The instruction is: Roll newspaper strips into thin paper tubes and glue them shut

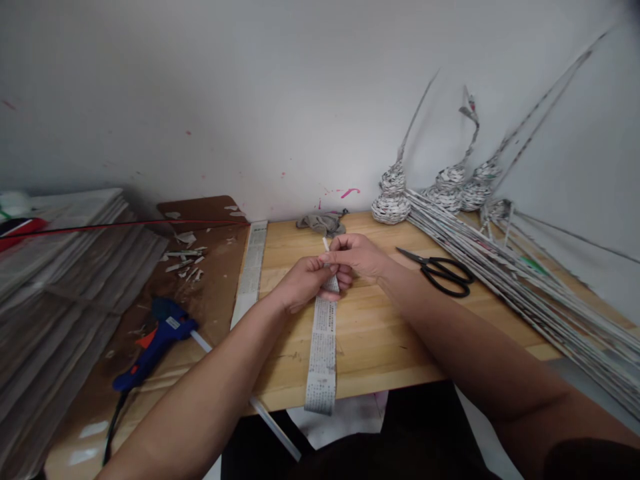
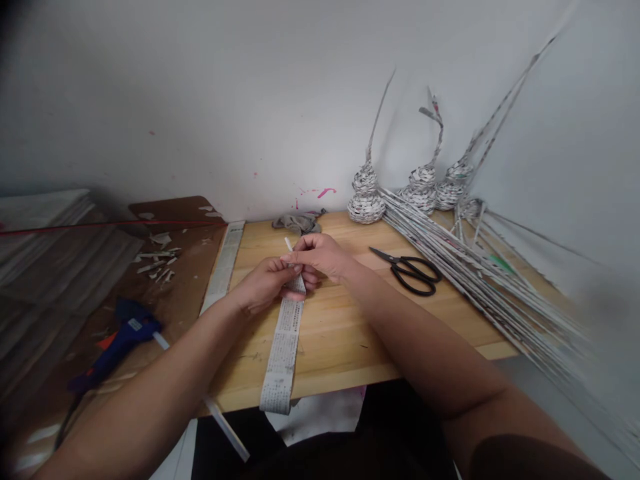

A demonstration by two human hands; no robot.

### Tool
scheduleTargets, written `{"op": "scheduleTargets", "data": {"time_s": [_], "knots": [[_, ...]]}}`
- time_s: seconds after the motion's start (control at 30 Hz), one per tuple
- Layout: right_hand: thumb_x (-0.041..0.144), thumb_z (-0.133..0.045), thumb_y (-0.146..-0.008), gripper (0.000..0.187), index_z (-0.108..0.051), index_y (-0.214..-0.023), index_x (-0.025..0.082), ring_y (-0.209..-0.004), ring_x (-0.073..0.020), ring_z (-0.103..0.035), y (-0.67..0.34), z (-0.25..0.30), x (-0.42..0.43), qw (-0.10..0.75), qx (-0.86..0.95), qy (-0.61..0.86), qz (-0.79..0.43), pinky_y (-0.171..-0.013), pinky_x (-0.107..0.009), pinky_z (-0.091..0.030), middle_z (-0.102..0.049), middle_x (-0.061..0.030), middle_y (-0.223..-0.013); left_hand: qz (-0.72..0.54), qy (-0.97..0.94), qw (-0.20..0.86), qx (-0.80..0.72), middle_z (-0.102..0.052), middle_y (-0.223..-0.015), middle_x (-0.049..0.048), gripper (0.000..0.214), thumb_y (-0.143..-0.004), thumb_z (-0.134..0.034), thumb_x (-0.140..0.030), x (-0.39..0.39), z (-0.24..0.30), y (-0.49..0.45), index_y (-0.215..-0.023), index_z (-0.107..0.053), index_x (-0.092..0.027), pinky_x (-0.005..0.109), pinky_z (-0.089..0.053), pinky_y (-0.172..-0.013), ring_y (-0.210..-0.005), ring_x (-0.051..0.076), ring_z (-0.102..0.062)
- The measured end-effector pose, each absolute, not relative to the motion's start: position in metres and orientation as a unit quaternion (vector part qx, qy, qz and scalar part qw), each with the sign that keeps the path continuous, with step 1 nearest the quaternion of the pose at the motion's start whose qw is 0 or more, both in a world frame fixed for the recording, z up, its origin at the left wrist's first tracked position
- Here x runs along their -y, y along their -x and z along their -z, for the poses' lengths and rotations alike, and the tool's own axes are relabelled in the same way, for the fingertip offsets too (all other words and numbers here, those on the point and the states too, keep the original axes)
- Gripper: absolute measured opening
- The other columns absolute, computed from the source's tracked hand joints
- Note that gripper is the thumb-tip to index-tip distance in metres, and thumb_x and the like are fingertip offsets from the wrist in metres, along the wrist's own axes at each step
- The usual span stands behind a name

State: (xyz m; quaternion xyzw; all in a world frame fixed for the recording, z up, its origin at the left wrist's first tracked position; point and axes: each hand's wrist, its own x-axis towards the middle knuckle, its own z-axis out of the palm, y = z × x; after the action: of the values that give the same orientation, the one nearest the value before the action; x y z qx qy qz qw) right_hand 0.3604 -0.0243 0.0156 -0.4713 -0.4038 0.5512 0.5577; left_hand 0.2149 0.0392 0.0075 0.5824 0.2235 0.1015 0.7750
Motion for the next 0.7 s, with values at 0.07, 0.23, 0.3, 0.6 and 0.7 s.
{"op": "scheduleTargets", "data": {"time_s": [0.07, 0.23, 0.3, 0.6, 0.7], "knots": [[0.038, -0.083, -0.069, 0.04, -0.047, -0.071, 0.02, -0.027, -0.0089, -0.043, -0.36, -0.0159, 0.0245, 0.556, 0.406, 0.469, -0.554, -0.026, -0.019, -0.035, -0.054, 0.0072, -0.041, -0.104, -0.58, 0.779, -0.214, -0.073, -0.09, 0.0131, 0.034, -0.076, -0.074, -0.041, -0.0391, -0.0072, -0.2153, -0.089, -0.072, -0.01, 0.03, -0.056, -0.067, -0.079, 0.018, -0.068], [0.041, -0.082, -0.069, 0.042, -0.045, -0.073, 0.021, -0.028, -0.0098, -0.046, -0.3609, -0.0167, 0.0248, 0.558, 0.401, 0.463, -0.56, -0.027, -0.019, -0.037, -0.055, 0.0077, -0.041, -0.114, -0.594, 0.77, -0.205, -0.073, -0.087, 0.011, 0.034, -0.077, -0.074, -0.043, -0.0368, -0.0082, -0.2161, -0.087, -0.072, -0.011, 0.029, -0.055, -0.073, -0.08, 0.016, -0.068], [0.041, -0.082, -0.068, 0.043, -0.044, -0.074, 0.021, -0.028, -0.0104, -0.047, -0.3604, -0.0163, 0.0246, 0.561, 0.4, 0.466, -0.555, -0.027, -0.019, -0.038, -0.055, 0.0077, -0.041, -0.118, -0.6, 0.763, -0.211, -0.072, -0.085, 0.0101, 0.034, -0.075, -0.076, -0.043, -0.0353, -0.0089, -0.2165, -0.086, -0.072, -0.011, 0.028, -0.054, -0.073, -0.079, 0.016, -0.067], [0.044, -0.076, -0.076, 0.037, -0.049, -0.077, 0.02, -0.029, -0.0102, -0.047, -0.3606, -0.0155, 0.0241, 0.542, 0.427, 0.449, -0.568, -0.028, -0.02, -0.038, -0.054, 0.0078, -0.043, -0.1, -0.592, 0.769, -0.22, -0.073, -0.085, 0.0126, 0.037, -0.077, -0.073, -0.046, -0.0402, -0.0072, -0.216, -0.087, -0.073, -0.01, 0.029, -0.054, -0.069, -0.078, 0.018, -0.069], [0.042, -0.074, -0.079, 0.031, -0.056, -0.078, 0.016, -0.034, -0.0095, -0.051, -0.3643, -0.0189, 0.0254, 0.519, 0.463, 0.437, -0.57, -0.034, -0.021, -0.044, -0.057, 0.0052, -0.048, -0.098, -0.585, 0.774, -0.223, -0.074, -0.085, 0.0124, 0.036, -0.078, -0.072, -0.045, -0.0429, -0.0061, -0.2152, -0.091, -0.073, -0.011, 0.029, -0.055, -0.07, -0.079, 0.019, -0.069]]}}
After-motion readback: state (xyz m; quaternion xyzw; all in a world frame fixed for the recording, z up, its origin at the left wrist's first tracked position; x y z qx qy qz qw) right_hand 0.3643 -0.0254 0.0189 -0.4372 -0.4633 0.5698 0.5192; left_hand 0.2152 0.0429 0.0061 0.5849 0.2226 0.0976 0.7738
